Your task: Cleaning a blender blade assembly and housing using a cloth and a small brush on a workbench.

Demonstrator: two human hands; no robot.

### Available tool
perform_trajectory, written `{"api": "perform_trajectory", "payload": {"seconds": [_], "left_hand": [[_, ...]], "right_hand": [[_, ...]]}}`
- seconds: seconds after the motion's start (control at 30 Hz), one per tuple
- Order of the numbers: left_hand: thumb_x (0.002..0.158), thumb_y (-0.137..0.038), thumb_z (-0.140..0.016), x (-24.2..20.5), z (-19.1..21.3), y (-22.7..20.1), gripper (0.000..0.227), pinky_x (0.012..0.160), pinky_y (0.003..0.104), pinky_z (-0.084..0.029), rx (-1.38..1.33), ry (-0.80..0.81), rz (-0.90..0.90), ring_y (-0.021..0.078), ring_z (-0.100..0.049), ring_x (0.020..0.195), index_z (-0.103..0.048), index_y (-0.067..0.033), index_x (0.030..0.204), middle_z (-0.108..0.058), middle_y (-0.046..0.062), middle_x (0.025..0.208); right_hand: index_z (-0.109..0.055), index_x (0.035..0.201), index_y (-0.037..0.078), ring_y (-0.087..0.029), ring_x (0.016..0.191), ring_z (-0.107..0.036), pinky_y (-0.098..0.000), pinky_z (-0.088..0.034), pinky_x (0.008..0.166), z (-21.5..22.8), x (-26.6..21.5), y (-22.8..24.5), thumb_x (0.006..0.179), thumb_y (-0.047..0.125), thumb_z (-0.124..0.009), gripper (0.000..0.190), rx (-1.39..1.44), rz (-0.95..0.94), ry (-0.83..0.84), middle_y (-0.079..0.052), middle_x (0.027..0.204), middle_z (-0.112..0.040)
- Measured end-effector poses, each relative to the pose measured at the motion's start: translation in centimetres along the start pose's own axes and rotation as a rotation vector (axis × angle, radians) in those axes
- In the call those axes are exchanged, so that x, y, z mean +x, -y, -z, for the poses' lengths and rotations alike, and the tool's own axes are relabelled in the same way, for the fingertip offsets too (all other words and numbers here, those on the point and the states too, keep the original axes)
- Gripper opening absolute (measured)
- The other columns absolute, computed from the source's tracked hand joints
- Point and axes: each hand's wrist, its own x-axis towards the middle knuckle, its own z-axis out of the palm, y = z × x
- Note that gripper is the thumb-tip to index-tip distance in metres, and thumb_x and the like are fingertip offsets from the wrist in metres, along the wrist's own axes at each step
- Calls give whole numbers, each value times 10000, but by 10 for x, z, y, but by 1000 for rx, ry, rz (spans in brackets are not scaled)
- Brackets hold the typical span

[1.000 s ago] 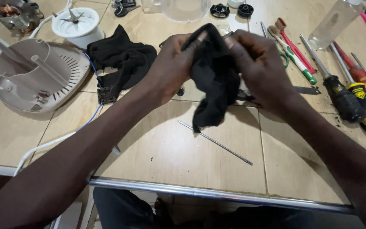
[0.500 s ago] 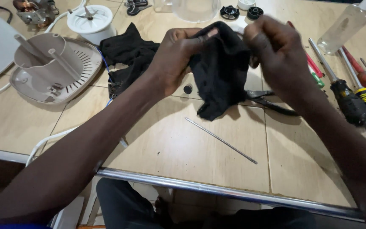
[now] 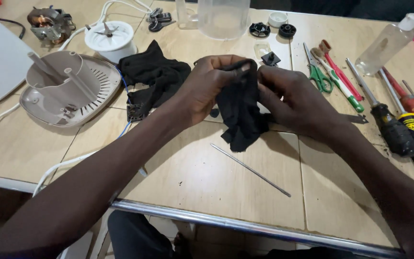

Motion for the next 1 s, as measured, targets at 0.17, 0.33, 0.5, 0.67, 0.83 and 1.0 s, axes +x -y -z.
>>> {"api": "perform_trajectory", "payload": {"seconds": [0.17,0.33,0.5,0.67,0.83,1.0], "left_hand": [[927,-42,-695,12,17,3,148,729,260,-586,14,61,-86,155,-725,788,-775,-4,1046,-783,99,888],[940,-14,-696,13,25,0,236,845,315,-631,19,169,-152,239,-769,1010,-765,-34,1164,-799,146,1076],[809,76,-743,11,20,2,365,819,287,-614,-1,124,-43,206,-722,954,-747,14,1168,-770,108,1044],[825,97,-652,8,16,1,304,754,287,-576,-61,129,30,197,-690,863,-723,34,1114,-739,100,930],[930,-71,-655,7,12,5,95,595,237,-515,-117,253,-17,126,-633,671,-734,-18,939,-678,11,760],[912,-323,-687,3,1,1,248,554,229,-446,-25,205,-44,95,-603,662,-613,-92,863,-641,-4,754]], "right_hand": [[-498,902,92,-156,659,-396,-349,-325,585,5,2,4,1100,205,-521,229,-39,-31,-61,-32,739,-481],[-504,1004,73,-170,596,-539,-323,-413,556,14,3,11,1135,258,-474,229,-21,-99,-104,-76,705,-591],[-512,1045,33,-172,483,-544,-289,-431,437,17,5,19,1141,175,-487,173,132,-173,-143,-127,657,-596],[-550,1056,29,-147,509,-514,-273,-417,458,17,5,22,1126,188,-526,176,201,-140,-147,-97,675,-591],[-571,1089,57,-143,562,-502,-263,-418,469,14,4,21,1115,154,-525,110,227,-133,-101,-69,722,-518],[-591,1150,13,-145,571,-550,-250,-484,466,9,2,21,1093,167,-526,177,372,-121,-98,-94,801,-575]]}}
